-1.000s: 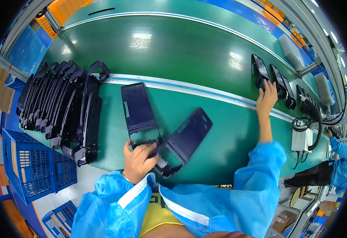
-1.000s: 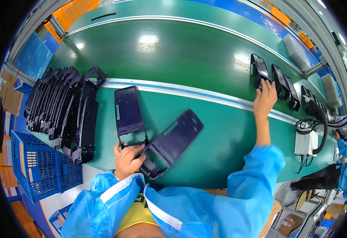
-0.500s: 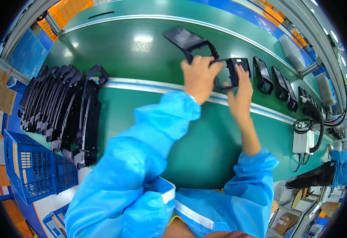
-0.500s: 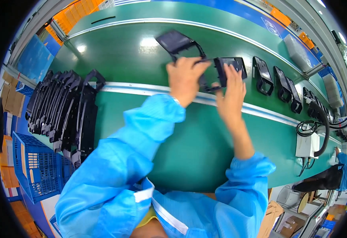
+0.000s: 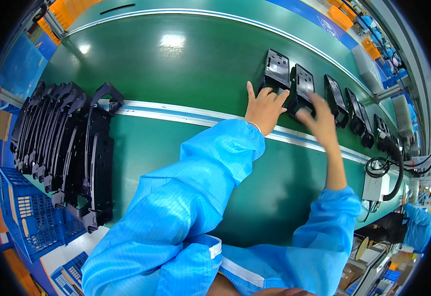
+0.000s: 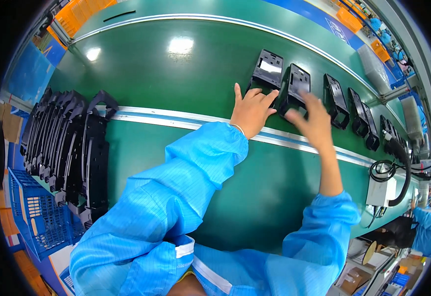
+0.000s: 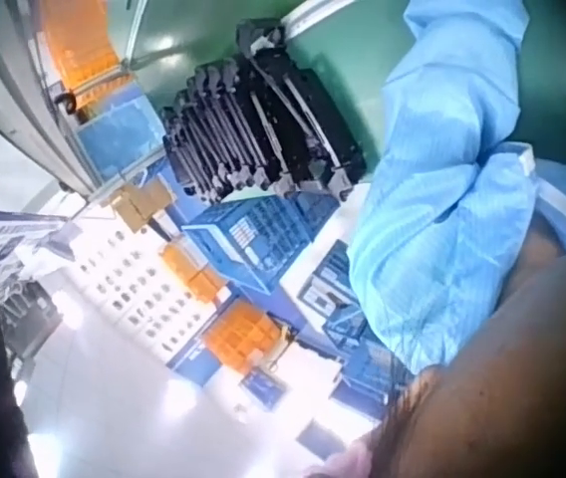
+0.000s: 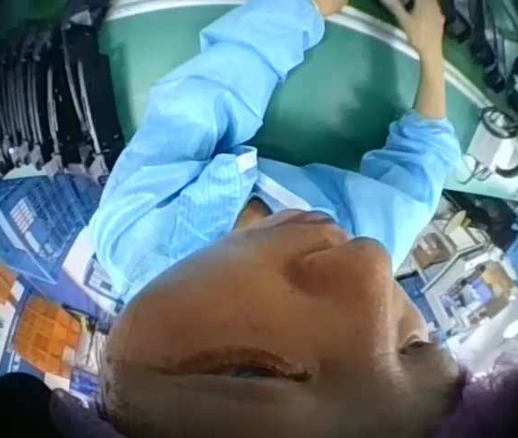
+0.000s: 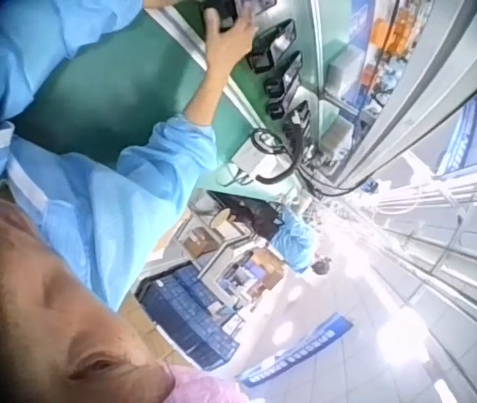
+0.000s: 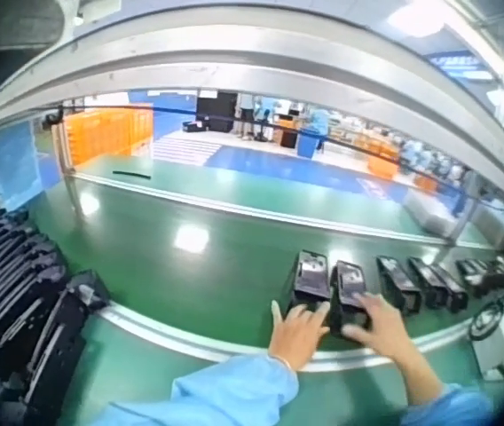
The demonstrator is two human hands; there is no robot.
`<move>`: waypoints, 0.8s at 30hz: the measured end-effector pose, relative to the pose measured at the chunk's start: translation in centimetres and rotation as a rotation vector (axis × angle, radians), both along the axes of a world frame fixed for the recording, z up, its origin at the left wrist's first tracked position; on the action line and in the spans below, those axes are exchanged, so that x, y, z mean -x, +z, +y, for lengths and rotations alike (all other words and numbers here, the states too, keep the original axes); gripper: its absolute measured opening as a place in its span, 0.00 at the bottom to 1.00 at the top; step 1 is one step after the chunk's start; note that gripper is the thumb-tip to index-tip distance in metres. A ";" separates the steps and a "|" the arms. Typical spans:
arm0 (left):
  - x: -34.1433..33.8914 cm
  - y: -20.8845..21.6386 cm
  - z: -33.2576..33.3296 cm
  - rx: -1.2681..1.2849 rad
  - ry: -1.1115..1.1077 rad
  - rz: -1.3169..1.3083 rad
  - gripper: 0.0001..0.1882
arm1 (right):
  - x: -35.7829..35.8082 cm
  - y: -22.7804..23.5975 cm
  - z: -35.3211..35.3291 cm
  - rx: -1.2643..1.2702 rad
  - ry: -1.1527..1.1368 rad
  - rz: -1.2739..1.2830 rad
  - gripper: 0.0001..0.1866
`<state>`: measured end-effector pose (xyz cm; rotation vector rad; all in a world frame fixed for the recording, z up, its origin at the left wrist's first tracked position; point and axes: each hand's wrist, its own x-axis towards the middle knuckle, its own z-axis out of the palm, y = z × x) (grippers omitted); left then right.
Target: The person assembles plastic casings for electronic components by hand, taking them from a storage bin and fitting them together.
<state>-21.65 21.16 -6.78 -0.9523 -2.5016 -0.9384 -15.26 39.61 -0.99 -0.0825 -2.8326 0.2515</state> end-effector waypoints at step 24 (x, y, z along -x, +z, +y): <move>-7.6 5.0 -2.6 0.066 -0.171 -0.109 0.21 | -6.3 3.8 -7.5 -0.260 0.263 0.120 0.31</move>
